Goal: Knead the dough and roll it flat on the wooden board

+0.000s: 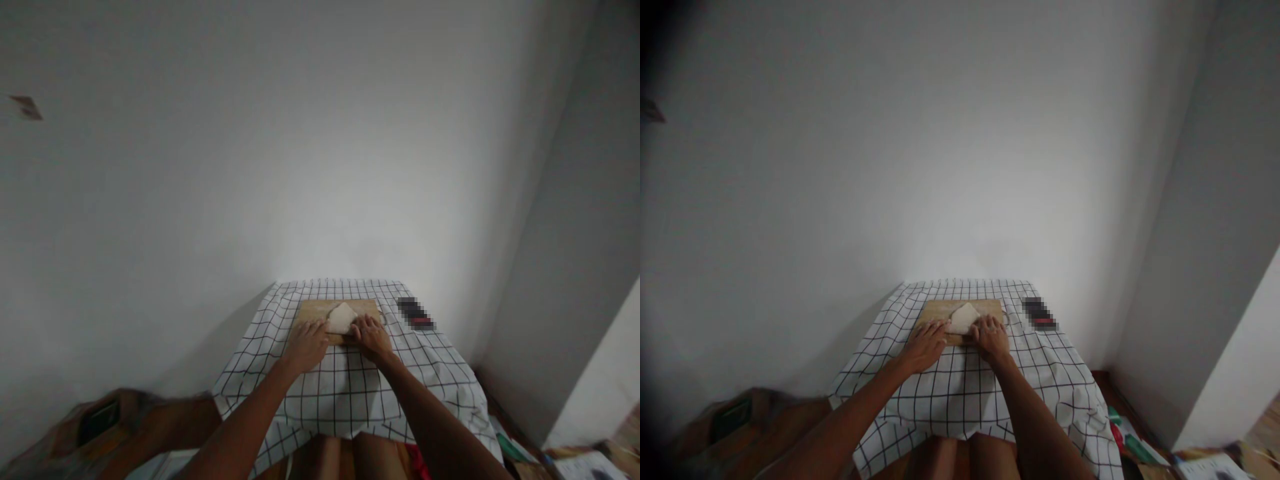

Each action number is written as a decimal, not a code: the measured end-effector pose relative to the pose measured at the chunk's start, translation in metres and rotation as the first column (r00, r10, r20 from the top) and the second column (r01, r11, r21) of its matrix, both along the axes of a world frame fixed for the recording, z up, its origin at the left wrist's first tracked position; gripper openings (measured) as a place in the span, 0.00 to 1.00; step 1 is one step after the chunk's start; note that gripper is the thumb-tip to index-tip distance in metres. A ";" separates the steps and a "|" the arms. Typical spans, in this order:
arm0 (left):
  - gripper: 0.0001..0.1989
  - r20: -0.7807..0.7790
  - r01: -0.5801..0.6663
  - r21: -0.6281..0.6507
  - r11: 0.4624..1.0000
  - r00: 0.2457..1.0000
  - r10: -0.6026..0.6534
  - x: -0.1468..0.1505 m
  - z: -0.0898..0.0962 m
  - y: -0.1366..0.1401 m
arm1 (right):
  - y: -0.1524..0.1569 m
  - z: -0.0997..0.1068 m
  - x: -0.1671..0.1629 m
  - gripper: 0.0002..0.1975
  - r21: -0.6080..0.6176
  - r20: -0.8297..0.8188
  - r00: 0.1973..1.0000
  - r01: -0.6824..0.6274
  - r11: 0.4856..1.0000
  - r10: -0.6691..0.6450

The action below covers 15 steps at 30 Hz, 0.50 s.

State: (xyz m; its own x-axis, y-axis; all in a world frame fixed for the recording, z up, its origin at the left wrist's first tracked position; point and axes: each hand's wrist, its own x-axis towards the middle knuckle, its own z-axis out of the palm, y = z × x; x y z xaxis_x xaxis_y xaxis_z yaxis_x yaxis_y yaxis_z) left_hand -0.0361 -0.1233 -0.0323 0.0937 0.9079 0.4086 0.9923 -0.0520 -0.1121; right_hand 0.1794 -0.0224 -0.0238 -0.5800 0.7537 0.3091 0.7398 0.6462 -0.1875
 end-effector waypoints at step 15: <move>0.27 0.082 -0.032 -0.194 0.980 0.995 0.049 -0.018 0.011 0.076 | 0.043 0.015 -0.015 0.23 0.024 0.055 0.995 0.082 0.996 -0.083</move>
